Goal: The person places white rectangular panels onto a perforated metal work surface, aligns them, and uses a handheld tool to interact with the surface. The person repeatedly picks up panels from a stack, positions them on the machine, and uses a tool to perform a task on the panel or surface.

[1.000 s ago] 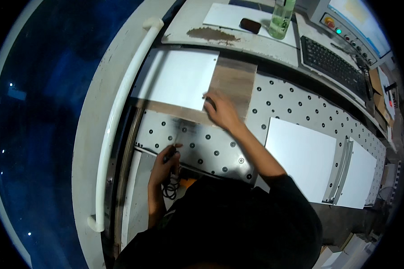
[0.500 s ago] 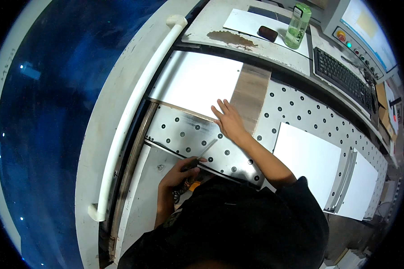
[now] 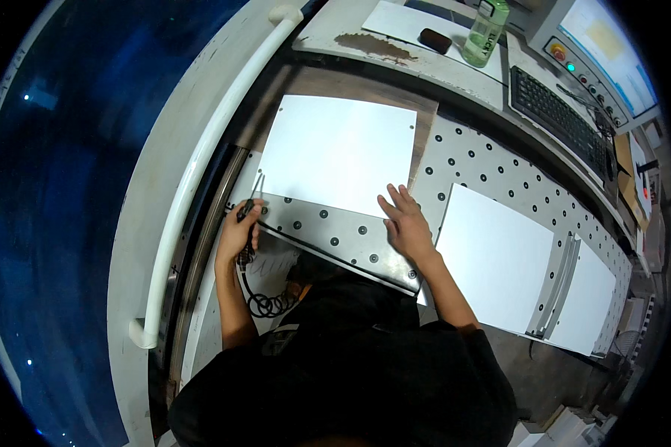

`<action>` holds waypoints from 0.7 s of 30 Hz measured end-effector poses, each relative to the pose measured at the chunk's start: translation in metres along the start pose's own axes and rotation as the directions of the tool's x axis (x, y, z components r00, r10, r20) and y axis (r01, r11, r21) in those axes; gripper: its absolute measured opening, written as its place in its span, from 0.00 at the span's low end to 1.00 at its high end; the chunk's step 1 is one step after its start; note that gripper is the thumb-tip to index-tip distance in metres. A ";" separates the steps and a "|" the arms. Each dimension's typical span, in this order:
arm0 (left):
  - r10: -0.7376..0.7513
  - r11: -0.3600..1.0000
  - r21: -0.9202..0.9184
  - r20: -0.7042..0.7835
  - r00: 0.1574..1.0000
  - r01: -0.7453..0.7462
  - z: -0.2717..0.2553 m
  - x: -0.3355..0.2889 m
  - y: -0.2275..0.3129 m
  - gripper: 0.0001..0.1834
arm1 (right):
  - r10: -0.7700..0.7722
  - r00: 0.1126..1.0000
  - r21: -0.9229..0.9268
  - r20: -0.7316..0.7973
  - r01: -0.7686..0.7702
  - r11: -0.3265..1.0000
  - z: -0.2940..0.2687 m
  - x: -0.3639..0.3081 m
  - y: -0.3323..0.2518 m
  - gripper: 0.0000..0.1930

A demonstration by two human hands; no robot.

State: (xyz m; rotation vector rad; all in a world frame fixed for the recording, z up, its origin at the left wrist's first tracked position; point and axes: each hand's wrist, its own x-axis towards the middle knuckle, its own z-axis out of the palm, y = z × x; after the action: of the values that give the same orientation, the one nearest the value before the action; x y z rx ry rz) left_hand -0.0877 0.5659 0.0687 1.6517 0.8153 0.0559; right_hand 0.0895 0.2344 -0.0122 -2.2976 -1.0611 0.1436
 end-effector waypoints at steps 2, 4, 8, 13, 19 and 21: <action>0.055 0.998 0.011 -0.030 0.998 -0.055 0.005 0.018 0.011 0.20 | -0.009 1.000 0.016 -0.011 0.009 1.000 0.003 -0.001 0.004 0.29; 0.099 0.995 0.014 0.071 0.993 -0.100 0.016 0.023 0.028 0.21 | -0.031 0.999 0.023 -0.027 0.032 0.999 0.007 -0.003 0.009 0.29; 0.044 0.990 0.089 0.528 0.848 -0.106 0.038 0.014 0.028 0.27 | -0.083 0.993 0.013 -0.081 0.084 0.996 0.015 -0.007 0.014 0.30; -0.145 0.846 0.433 0.748 0.647 -0.311 0.049 -0.048 0.061 0.29 | -0.049 0.986 0.006 -0.160 0.051 0.999 0.018 -0.011 0.012 0.28; 0.602 0.778 0.351 -0.176 0.779 -0.522 -0.037 -0.133 0.083 0.25 | 0.083 0.974 -0.023 -0.212 -0.089 0.996 0.016 -0.013 0.005 0.28; 0.661 0.688 0.351 -0.666 0.347 -0.636 -0.050 -0.148 0.072 0.26 | 0.098 0.974 -0.067 -0.204 -0.114 0.991 0.016 -0.016 0.006 0.29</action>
State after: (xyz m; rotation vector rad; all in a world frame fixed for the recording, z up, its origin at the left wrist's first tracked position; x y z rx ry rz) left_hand -0.1879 0.5273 0.2034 1.8938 0.6729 1.4333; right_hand 0.0773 0.2281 -0.0310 -2.3819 -0.8562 -0.0876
